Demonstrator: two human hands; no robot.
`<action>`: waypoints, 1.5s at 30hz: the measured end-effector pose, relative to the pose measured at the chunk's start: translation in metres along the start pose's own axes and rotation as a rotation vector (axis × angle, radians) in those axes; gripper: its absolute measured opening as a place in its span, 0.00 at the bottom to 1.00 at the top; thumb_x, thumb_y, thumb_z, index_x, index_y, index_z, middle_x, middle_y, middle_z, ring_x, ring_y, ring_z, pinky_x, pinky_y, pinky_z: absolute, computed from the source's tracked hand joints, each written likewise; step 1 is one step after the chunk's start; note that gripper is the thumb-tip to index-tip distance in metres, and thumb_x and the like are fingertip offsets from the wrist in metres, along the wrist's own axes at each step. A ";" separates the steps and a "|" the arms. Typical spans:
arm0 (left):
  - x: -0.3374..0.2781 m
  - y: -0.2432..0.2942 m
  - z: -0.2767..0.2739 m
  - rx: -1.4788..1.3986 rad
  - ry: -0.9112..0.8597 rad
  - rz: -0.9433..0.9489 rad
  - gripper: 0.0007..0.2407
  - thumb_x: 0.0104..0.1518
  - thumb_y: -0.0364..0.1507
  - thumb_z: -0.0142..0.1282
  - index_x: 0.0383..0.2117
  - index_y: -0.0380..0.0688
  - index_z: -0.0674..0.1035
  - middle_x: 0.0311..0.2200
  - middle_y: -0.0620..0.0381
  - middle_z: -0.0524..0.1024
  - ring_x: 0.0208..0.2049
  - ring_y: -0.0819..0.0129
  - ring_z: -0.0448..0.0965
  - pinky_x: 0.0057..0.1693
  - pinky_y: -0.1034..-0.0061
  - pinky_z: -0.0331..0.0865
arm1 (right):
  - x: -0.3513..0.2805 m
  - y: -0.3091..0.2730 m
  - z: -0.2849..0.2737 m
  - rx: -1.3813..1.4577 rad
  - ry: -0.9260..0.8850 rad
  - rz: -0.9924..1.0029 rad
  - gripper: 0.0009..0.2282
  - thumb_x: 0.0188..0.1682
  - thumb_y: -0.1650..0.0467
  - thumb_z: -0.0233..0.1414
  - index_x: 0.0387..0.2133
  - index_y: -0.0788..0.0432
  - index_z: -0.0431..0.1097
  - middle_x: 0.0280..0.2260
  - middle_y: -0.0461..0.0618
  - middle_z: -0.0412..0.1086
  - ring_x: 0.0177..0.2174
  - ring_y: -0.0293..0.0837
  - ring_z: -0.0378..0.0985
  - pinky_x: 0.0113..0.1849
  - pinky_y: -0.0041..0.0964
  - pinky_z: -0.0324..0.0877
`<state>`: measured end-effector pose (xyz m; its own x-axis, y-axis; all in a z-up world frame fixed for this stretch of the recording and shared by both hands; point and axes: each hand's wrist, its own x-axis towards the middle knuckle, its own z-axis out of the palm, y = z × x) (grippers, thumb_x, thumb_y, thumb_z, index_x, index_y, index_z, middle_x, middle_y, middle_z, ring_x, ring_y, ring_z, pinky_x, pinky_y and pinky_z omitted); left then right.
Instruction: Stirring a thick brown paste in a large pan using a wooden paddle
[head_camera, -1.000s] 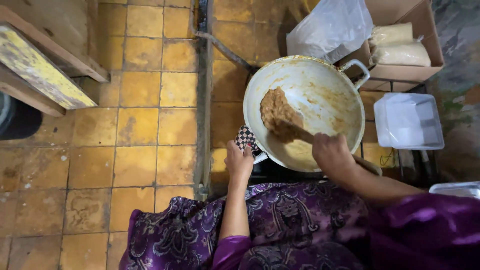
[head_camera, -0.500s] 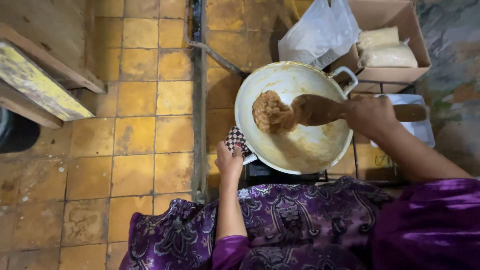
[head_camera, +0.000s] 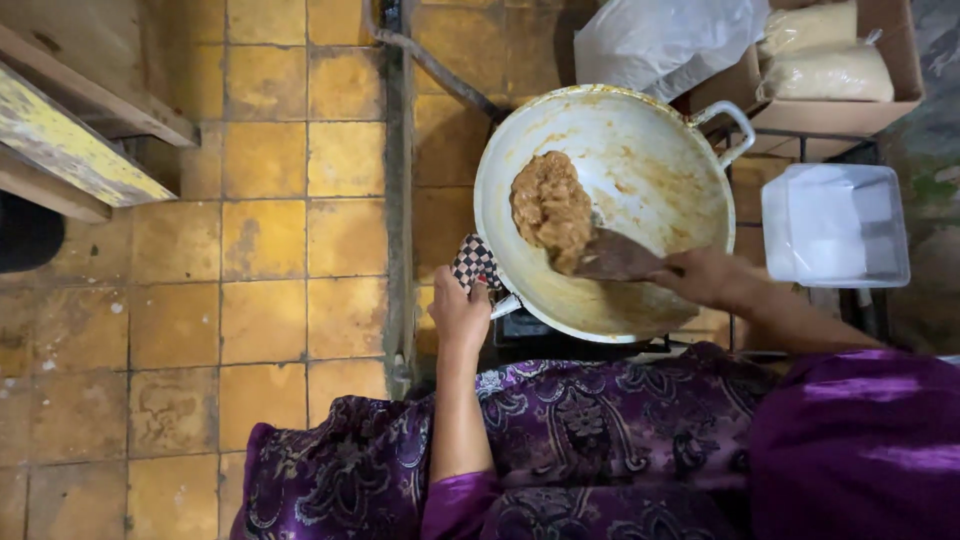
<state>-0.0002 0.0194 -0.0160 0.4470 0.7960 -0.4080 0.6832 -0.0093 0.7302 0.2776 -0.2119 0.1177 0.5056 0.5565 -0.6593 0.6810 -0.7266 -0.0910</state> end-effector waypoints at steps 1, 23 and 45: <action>-0.003 0.006 -0.004 -0.001 -0.002 -0.003 0.22 0.53 0.38 0.53 0.53 0.43 0.68 0.50 0.39 0.75 0.57 0.43 0.74 0.62 0.48 0.61 | 0.001 -0.012 0.010 -0.002 -0.003 0.001 0.23 0.52 0.53 0.47 0.49 0.53 0.78 0.45 0.64 0.80 0.50 0.67 0.78 0.54 0.61 0.71; -0.004 0.015 -0.003 0.034 -0.006 -0.061 0.21 0.55 0.38 0.53 0.54 0.47 0.68 0.53 0.47 0.75 0.58 0.49 0.74 0.62 0.52 0.59 | 0.000 -0.019 0.107 2.515 -0.284 -0.217 0.22 0.58 0.62 0.49 0.55 0.71 0.64 0.27 0.40 0.61 0.22 0.31 0.66 0.25 0.26 0.62; -0.011 0.022 -0.007 -0.028 0.052 -0.037 0.18 0.54 0.36 0.53 0.50 0.44 0.70 0.51 0.45 0.76 0.57 0.47 0.75 0.60 0.51 0.59 | -0.008 0.046 0.081 0.425 0.346 0.134 0.29 0.57 0.43 0.39 0.29 0.50 0.75 0.21 0.55 0.77 0.32 0.63 0.81 0.37 0.53 0.74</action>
<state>0.0060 0.0150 0.0080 0.3905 0.8261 -0.4063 0.6820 0.0369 0.7304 0.2616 -0.2822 0.0581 0.7662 0.4958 -0.4089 0.3620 -0.8587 -0.3629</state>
